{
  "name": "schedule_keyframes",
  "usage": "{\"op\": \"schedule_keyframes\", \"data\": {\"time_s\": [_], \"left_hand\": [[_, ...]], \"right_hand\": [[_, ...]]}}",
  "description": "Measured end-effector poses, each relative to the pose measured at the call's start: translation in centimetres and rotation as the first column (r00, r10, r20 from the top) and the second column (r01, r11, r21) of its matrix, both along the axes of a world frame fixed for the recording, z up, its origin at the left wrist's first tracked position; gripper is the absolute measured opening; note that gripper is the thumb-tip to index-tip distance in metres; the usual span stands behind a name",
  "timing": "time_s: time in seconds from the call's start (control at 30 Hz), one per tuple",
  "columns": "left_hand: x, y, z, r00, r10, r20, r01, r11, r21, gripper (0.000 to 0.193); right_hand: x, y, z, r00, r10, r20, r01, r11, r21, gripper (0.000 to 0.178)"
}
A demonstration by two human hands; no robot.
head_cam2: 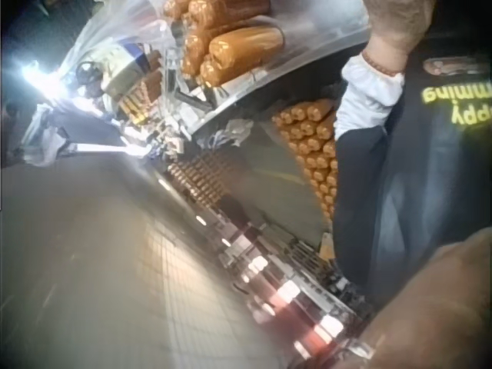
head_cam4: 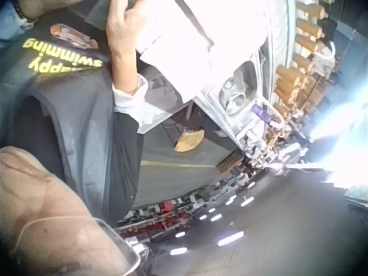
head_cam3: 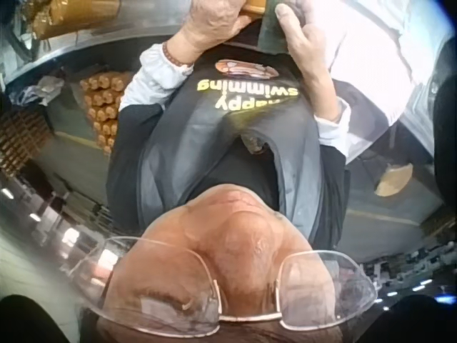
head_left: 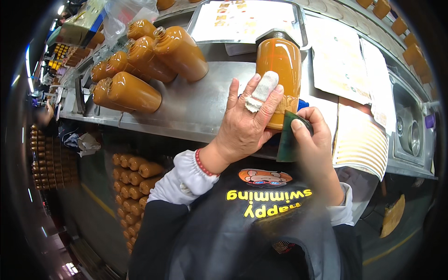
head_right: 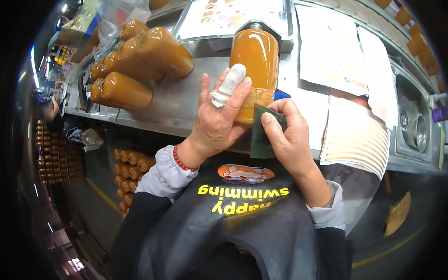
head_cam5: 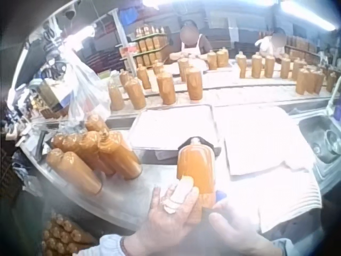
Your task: The person applies labels to amber-colored plastic bottles at a workstation. They peel labels from a sheet, position them on the bottle, and smooth them with a green card. Finished bottles are placed on a nearby pallet.
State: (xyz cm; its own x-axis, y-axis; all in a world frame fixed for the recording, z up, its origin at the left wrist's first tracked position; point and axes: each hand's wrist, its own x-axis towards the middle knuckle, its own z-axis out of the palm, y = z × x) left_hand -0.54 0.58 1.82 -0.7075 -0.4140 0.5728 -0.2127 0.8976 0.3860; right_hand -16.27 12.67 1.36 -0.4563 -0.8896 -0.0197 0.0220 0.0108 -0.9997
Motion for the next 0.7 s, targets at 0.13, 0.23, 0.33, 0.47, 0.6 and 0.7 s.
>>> {"op": "schedule_keyframes", "data": {"time_s": [0.13, 0.23, 0.33, 0.47, 0.6, 0.7], "left_hand": [[1.0, -1.0, -2.9, 0.990, -0.007, -0.138, 0.029, 0.987, 0.156, 0.080], [1.4, -0.7, -1.8, 0.999, 0.027, 0.030, -0.030, 0.995, 0.096, 0.079], [-0.3, -0.1, 0.2, 0.995, 0.026, 0.100, -0.015, 0.993, -0.114, 0.076], [0.1, -1.2, -1.1, 1.000, -0.021, 0.022, 0.022, 0.997, -0.075, 0.075], [1.7, -1.1, -2.8, 0.999, 0.035, 0.003, -0.035, 0.997, 0.062, 0.082], [-0.1, -0.4, 1.2, 0.994, 0.016, 0.109, 0.003, 0.985, -0.170, 0.085]], "right_hand": [[-0.2, -0.2, -0.1, 0.989, 0.018, -0.144, -0.023, 0.999, -0.033, 0.011], [-0.3, 0.0, 0.6, 0.983, 0.042, -0.177, -0.042, 0.999, 0.005, 0.011], [-0.5, 0.2, 1.0, 0.986, 0.052, -0.158, -0.044, 0.998, 0.051, 0.011], [-0.5, 0.2, 1.2, 0.979, 0.025, -0.202, -0.027, 1.000, -0.005, 0.013], [-0.7, 0.2, 0.8, 0.980, 0.107, -0.169, -0.103, 0.994, 0.030, 0.014], [-0.6, 0.4, 0.7, 0.986, 0.075, -0.150, -0.067, 0.996, 0.060, 0.013]]}}
